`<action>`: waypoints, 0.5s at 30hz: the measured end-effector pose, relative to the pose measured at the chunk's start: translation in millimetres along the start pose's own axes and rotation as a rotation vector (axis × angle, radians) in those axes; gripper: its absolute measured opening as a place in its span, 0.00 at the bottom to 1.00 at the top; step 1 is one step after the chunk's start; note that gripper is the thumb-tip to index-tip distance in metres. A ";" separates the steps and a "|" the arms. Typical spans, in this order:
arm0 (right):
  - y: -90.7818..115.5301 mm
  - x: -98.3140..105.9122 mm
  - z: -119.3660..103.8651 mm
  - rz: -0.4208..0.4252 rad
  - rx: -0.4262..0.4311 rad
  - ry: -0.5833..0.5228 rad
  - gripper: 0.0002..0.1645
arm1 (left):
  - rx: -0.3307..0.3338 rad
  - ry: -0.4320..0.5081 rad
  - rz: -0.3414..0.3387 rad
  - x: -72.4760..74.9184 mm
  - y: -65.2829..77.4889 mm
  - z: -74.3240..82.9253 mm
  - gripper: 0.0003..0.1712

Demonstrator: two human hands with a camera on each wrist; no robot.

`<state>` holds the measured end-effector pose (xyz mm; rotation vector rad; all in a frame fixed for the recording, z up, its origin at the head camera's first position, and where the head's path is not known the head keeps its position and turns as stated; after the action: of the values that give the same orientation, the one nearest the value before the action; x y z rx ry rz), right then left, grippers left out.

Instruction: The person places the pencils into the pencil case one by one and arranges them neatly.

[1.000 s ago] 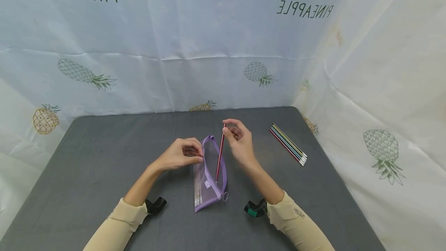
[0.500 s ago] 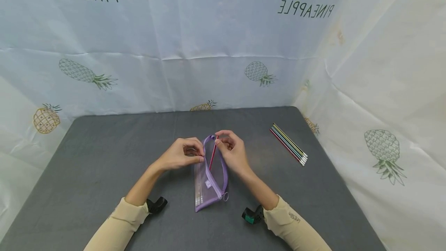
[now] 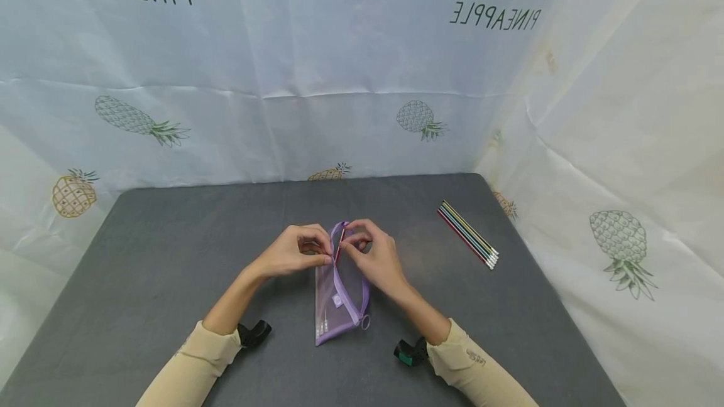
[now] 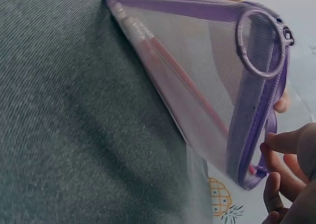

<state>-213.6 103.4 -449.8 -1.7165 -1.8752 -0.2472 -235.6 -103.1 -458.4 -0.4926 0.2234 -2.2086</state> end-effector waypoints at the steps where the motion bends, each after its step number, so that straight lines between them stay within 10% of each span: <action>1: 0.3 -0.3 0.4 0.001 0.007 0.014 0.18 | 0.000 0.000 0.001 0.1 0.1 -0.3 0.05; 15: -9.6 40.5 28.2 0.126 0.064 0.056 0.13 | 0.000 0.015 0.009 1.8 1.2 1.5 0.06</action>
<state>-231.1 150.5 -449.1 -1.7579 -1.7092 -0.1820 -235.1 -105.2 -457.0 -0.4746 0.2334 -2.2046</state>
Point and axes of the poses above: each hand's wrist, its own y-axis away from the middle knuckle, its own x-axis out of the back of the hand, z = x × y, the point moved 4 cm from there along -y, towards the middle knuckle, and after that the axes turned 2 degrees about -x, right-handed, at the moved point
